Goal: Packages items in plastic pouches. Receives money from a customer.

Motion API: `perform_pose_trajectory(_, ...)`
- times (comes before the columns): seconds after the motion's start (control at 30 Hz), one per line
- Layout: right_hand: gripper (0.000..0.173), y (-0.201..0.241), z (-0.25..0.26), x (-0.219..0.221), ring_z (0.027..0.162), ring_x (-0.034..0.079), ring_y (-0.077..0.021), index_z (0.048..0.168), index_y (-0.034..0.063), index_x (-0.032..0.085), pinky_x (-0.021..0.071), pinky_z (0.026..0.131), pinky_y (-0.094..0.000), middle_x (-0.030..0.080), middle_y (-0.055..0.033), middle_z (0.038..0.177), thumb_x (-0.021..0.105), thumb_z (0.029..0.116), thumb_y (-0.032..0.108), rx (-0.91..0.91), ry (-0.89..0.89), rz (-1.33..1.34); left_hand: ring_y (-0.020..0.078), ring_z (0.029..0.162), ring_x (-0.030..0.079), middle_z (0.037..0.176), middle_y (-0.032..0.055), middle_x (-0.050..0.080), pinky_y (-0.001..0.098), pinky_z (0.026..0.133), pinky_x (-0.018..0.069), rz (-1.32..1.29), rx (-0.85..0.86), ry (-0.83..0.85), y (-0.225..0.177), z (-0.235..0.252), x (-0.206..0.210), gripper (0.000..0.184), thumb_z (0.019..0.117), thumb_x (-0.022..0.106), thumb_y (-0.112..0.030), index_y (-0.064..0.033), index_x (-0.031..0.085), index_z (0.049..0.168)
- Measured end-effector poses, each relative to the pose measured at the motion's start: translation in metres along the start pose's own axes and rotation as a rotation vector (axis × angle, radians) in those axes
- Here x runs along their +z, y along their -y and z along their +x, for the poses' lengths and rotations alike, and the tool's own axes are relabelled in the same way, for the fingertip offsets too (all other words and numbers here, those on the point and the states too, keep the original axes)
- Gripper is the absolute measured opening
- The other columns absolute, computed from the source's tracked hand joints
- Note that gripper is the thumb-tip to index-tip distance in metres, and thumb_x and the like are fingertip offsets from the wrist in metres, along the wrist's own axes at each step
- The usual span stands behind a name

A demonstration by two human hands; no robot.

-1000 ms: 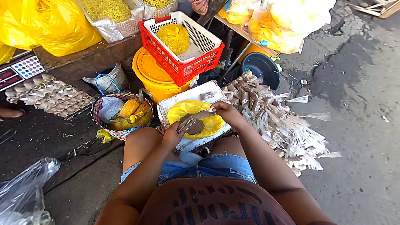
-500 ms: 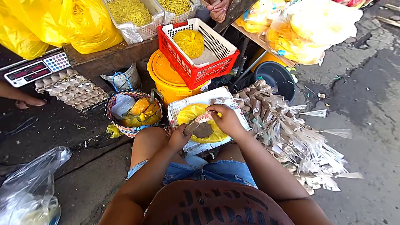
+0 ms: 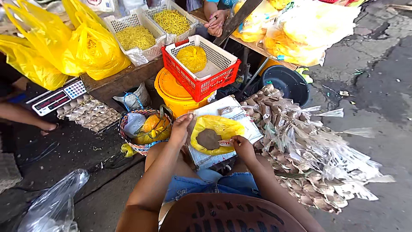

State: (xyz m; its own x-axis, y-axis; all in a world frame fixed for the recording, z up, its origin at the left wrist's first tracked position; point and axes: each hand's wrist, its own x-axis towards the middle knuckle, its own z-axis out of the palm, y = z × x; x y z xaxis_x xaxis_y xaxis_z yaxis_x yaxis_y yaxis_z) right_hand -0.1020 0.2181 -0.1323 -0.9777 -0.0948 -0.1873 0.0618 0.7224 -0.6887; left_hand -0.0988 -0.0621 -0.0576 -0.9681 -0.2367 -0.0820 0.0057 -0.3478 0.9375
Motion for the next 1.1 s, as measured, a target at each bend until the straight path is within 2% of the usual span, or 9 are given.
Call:
perform_pose_trajectory(0.17,0.021,-0.008,0.0,0.004,0.119,0.059,-0.0473,0.11,0.0007,0.076,0.0434,0.103,-0.0608,0.068,-0.0264,0.121,0.061,0.0982,0.01,-0.089,-0.155,-0.065,0.0133,0.115,0.062,0.124,0.0102,0.067,0.0334,0.1,0.0522,0.345,0.21,0.0,-0.043,0.025,-0.003,0.016,0.0979,0.065,-0.005,0.0036,0.072,0.108)
perform_pose_trajectory(0.33,0.018,-0.019,0.008,0.002,0.137,0.042,-0.0564,0.106,0.0016,0.077,0.0331,0.112,-0.066,0.045,-0.0355,0.149,0.066,0.096,0.012,0.019,-0.22,0.041,0.0178,0.118,0.061,0.124,0.0152,0.066,0.036,0.101,0.0504,0.661,0.312,-0.013,-0.063,0.038,-0.007,0.014,0.0961,0.069,-0.008,0.0047,0.073,0.102)
perform_pose_trajectory(0.47,0.025,-0.014,0.02,-0.017,0.118,0.063,-0.0367,0.117,-0.0003,0.072,0.0448,0.104,-0.0559,0.069,-0.0231,0.121,0.059,0.1032,0.016,0.191,-0.008,0.139,0.0221,0.122,0.063,0.128,0.0162,0.068,0.0404,0.107,0.0481,0.809,0.442,-0.043,-0.08,0.038,-0.006,0.019,0.1009,0.064,-0.01,0.0036,0.075,0.108)
perform_pose_trajectory(0.53,0.025,-0.009,0.023,-0.024,0.115,0.064,-0.0349,0.117,-0.0002,0.072,0.0458,0.102,-0.055,0.07,-0.0218,0.118,0.058,0.1032,0.015,0.211,-0.016,0.147,0.0256,0.125,0.061,0.127,0.0167,0.069,0.0441,0.11,0.0451,0.882,0.467,-0.068,-0.08,0.039,-0.004,0.021,0.1022,0.062,-0.012,0.003,0.075,0.108)
perform_pose_trajectory(0.67,0.025,-0.011,0.027,-0.04,0.112,0.065,-0.0364,0.115,0.0007,0.073,0.0463,0.099,-0.0581,0.07,-0.0218,0.115,0.059,0.1027,0.017,0.237,-0.078,0.11,0.0268,0.131,0.057,0.132,0.0142,0.066,0.0452,0.113,0.0421,1.08,0.304,0.02,-0.074,0.046,0.007,0.019,0.1016,0.064,-0.014,-0.0006,0.077,0.107)
perform_pose_trajectory(0.8,0.025,-0.029,0.031,-0.047,0.117,0.063,-0.0394,0.116,0.0008,0.073,0.0447,0.102,-0.0597,0.069,-0.0237,0.12,0.059,0.1023,0.017,0.228,-0.078,0.082,0.0267,0.124,0.061,0.126,0.0159,0.069,0.0446,0.108,0.0458,0.998,0.406,-0.031,-0.071,0.043,0.011,0.021,0.1031,0.061,-0.013,0.0002,0.075,0.11)
perform_pose_trajectory(0.9,0.025,-0.037,0.025,-0.038,0.129,0.053,-0.0454,0.116,0.0054,0.075,0.0394,0.109,-0.0594,0.058,-0.0284,0.136,0.063,0.1006,0.021,0.202,-0.053,0.039,0.0268,0.127,0.06,0.129,0.0148,0.068,0.0464,0.111,0.0445,1.104,0.229,0.049,-0.064,0.046,0.009,0.021,0.103,0.062,-0.016,-0.0007,0.075,0.111)
perform_pose_trajectory(1.0,0.024,-0.029,0.019,-0.031,0.133,0.047,-0.0502,0.115,0.0051,0.076,0.0364,0.111,-0.0612,0.052,-0.0311,0.143,0.064,0.0989,0.018,0.159,-0.195,0.006,0.0274,0.126,0.06,0.126,0.0145,0.069,0.0456,0.11,0.0444,1.062,0.314,-0.017,-0.072,0.039,0.011,0.018,0.1008,0.065,-0.013,-0.0007,0.076,0.108)
perform_pose_trajectory(1.1,0.042,-0.024,0.01,-0.02,0.138,0.041,-0.0551,0.134,0.0053,0.065,0.0355,0.109,-0.0658,0.038,-0.0331,0.155,0.067,0.0962,0.022,0.108,-0.3,-0.057,0.0284,0.128,0.058,0.127,0.0147,0.068,0.0473,0.111,0.0433,1.124,0.275,0.069,-0.076,0.035,0.008,0.017,0.1006,0.065,-0.013,-0.0012,0.076,0.105)
